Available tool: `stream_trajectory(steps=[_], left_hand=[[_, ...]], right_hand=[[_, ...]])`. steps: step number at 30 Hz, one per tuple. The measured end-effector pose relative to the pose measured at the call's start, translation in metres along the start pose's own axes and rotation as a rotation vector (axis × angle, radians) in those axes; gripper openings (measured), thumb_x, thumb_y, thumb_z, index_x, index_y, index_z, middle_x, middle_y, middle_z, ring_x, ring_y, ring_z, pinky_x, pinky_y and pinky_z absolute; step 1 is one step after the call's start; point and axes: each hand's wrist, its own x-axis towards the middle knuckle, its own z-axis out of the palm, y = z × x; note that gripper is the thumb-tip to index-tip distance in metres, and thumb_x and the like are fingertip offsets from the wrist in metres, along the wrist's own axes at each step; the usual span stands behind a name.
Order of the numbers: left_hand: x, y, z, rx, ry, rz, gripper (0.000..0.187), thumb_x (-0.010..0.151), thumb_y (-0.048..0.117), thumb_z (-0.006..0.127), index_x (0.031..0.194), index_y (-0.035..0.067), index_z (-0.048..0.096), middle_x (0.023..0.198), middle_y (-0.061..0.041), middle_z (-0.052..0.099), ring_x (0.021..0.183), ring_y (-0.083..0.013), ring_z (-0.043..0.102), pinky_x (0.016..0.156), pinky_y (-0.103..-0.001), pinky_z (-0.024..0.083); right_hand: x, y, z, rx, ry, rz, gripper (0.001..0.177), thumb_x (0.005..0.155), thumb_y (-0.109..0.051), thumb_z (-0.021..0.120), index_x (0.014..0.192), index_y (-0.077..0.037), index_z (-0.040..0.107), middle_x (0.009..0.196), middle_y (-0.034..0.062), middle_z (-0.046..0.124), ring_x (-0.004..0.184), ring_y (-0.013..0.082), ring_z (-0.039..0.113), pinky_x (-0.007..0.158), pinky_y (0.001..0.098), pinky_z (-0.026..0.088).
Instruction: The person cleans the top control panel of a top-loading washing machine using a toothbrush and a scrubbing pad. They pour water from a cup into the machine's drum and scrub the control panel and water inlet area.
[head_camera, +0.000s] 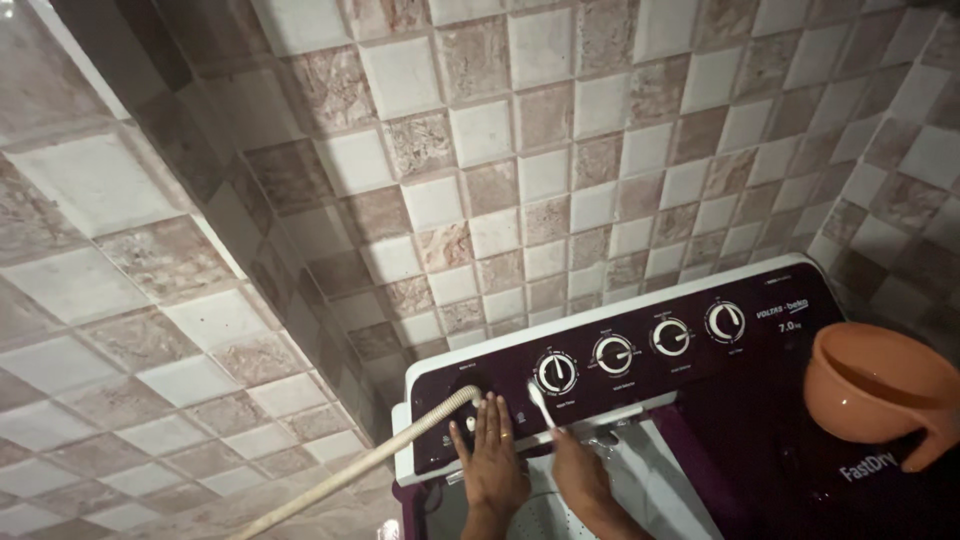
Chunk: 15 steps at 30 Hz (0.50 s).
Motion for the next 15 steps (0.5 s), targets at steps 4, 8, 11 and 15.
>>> stream_trajectory(steps=[4, 8, 11, 15], left_hand=[[0.004, 0.002, -0.003, -0.008, 0.212, 0.112, 0.092, 0.092, 0.027, 0.06, 0.16, 0.003, 0.004, 0.17, -0.013, 0.004, 0.158, -0.0252, 0.001, 0.125, -0.057, -0.004], [0.024, 0.021, -0.011, 0.041, 0.514, 0.208, 0.081, 0.094, 0.022, 0.054, 0.163, 0.016, 0.012, 0.171, -0.005, 0.011, 0.157, -0.0241, 0.008, 0.123, -0.057, 0.002], [0.041, 0.033, -0.027, -0.002, 0.388, 0.148, 0.072, 0.1, 0.034, 0.046, 0.162, 0.024, 0.012, 0.172, 0.003, 0.006, 0.157, -0.02, 0.004, 0.123, -0.064, -0.001], [0.05, 0.036, -0.03, 0.001, 0.37, 0.141, 0.072, 0.101, 0.043, 0.043, 0.165, 0.029, 0.014, 0.175, 0.005, 0.001, 0.154, -0.0215, -0.002, 0.116, -0.072, -0.005]], right_hand=[[0.001, 0.033, -0.041, -0.236, -0.097, -0.001, 0.039, 0.107, -0.033, 0.032, 0.13, -0.02, 0.061, 0.096, 0.0177, 0.078, 0.087, 0.0353, 0.077, 0.076, 0.0499, 0.06], [-0.002, 0.049, -0.056, -0.428, -0.098, -0.238, 0.035, 0.104, -0.025, 0.037, 0.131, -0.013, 0.056, 0.093, 0.0192, 0.073, 0.078, 0.0351, 0.078, 0.068, 0.0491, 0.062], [0.021, 0.083, -0.105, -0.295, -0.105, 0.15, 0.032, 0.112, -0.028, 0.035, 0.13, -0.014, 0.057, 0.087, 0.016, 0.078, 0.082, 0.0341, 0.078, 0.071, 0.0498, 0.063], [0.02, 0.088, -0.104, -0.198, 0.018, -0.007, 0.034, 0.096, -0.018, 0.05, 0.129, -0.014, 0.058, 0.09, 0.0219, 0.075, 0.085, 0.0416, 0.074, 0.073, 0.0527, 0.061]])
